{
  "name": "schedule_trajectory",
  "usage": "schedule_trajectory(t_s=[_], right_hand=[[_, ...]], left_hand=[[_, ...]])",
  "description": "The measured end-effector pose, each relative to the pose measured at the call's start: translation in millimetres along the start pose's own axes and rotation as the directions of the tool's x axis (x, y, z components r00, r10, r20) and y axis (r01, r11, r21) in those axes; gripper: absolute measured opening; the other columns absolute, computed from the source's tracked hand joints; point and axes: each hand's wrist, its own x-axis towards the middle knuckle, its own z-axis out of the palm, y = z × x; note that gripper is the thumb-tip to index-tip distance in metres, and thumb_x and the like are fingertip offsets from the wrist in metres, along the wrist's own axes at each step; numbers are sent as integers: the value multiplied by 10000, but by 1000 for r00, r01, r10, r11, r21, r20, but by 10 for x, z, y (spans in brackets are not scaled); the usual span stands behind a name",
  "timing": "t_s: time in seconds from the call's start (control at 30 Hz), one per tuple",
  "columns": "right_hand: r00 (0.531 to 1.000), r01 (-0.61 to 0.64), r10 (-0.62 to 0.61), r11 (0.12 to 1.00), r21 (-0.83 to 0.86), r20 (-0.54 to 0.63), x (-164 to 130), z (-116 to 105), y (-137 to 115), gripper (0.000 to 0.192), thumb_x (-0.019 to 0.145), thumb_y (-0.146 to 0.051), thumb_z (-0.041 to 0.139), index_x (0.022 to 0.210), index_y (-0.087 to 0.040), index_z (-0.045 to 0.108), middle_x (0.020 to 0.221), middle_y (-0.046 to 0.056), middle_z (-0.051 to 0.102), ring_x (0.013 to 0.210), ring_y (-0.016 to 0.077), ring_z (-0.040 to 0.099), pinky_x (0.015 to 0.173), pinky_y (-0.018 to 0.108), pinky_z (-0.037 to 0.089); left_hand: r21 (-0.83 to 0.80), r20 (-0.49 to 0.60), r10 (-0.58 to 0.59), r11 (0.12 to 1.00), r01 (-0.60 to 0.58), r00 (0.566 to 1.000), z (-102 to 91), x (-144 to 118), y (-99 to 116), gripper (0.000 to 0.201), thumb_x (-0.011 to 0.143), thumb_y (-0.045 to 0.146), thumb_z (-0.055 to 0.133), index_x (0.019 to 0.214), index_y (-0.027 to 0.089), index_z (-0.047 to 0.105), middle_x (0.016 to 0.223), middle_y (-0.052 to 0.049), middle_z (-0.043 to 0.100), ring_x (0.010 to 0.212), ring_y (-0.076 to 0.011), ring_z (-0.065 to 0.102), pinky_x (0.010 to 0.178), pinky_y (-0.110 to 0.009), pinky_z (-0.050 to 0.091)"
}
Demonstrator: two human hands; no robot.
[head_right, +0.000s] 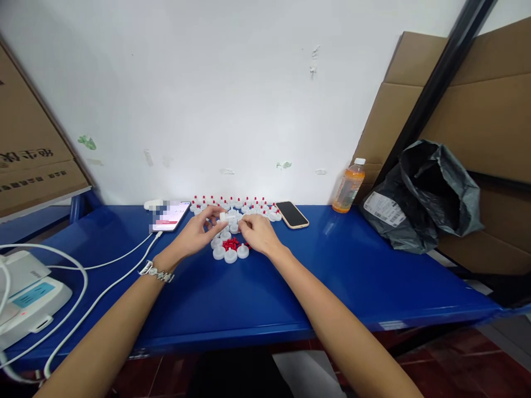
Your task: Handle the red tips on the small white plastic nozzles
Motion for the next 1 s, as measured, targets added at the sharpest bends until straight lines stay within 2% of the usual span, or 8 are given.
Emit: schedule_trajectory(t_s=[0.1, 0.23, 0.4, 0.53, 0.63, 0.73, 0.83, 1.0], right_hand=[[1000, 20, -20, 1000, 15, -14, -12, 52, -24, 306, 923, -368, 476, 747, -179, 640, 627, -16, 558, 626, 134, 494, 608, 264, 327], [997, 65, -47, 951, 302, -68, 61, 133, -64, 290, 897, -462, 542, 893, -185, 628, 705, -5, 622, 659, 142, 566, 627, 262, 400], [995, 92, -68, 880, 466, -66, 308, 220, -116, 241, 808, -409, 667, 842, -175, 618, 731, 28, 687, 699, 159, 646, 671, 275, 470], [994, 80, -48, 934, 347, -100, 606, 309, -147, 133, 821, -298, 638, 826, -165, 632, 734, 39, 713, 690, 155, 661, 657, 262, 478], [997, 64, -56, 981, 183, -49, 837, 457, -126, 50, 815, -187, 603, 799, -158, 640, 745, 46, 726, 691, 147, 668, 659, 249, 476], [994, 106, -105, 994, -23, 26, 1022, 629, -72, 70, 798, -139, 597, 787, -158, 663, 761, 51, 730, 709, 149, 663, 683, 249, 471], [980, 175, -150, 963, -203, 132, 1135, 728, -36, 89, 777, -139, 616, 789, -166, 700, 810, 58, 739, 752, 163, 658, 707, 254, 460], [939, 239, -137, 920, -310, 317, 1233, 707, -84, 102, 738, -120, 642, 745, -170, 730, 774, 47, 733, 747, 177, 643, 694, 257, 434]], left_hand=[[60, 35, 4, 998, -6, 999, -15, -27, -2, 357, 891, 428, 605, 1174, 213, 571, 1004, -48, 657, 847, -173, 606, 717, -299, 468], [70, 70, 20, 997, -25, 997, -32, -38, -20, 353, 869, 420, 627, 1156, 222, 579, 1093, -59, 676, 850, -171, 617, 716, -303, 485], [110, 21, -9, 994, 6, 1000, -121, -33, -62, 352, 862, 438, 630, 1128, 214, 578, 1091, -69, 690, 842, -175, 633, 719, -303, 498], [269, -55, -163, 947, 172, 985, -292, -61, -246, 327, 857, 428, 602, 1066, 178, 579, 948, -78, 697, 704, -181, 621, 643, -315, 487], [325, 12, -259, 914, 241, 966, -364, -98, -398, 202, 862, 342, 542, 955, 177, 612, 813, -64, 696, 661, -189, 628, 600, -302, 471], [315, 111, -303, 914, 255, 947, -347, -123, -457, 160, 843, 269, 526, 910, 179, 640, 756, -58, 712, 662, -198, 657, 601, -292, 480], [317, 141, -310, 914, 253, 940, -301, -131, -440, 166, 844, 247, 533, 917, 189, 669, 789, -60, 732, 700, -209, 681, 632, -293, 484], [310, 140, -312, 915, 258, 940, -274, -136, -409, 163, 847, 225, 546, 904, 207, 697, 825, -62, 734, 730, -219, 684, 654, -293, 473]])
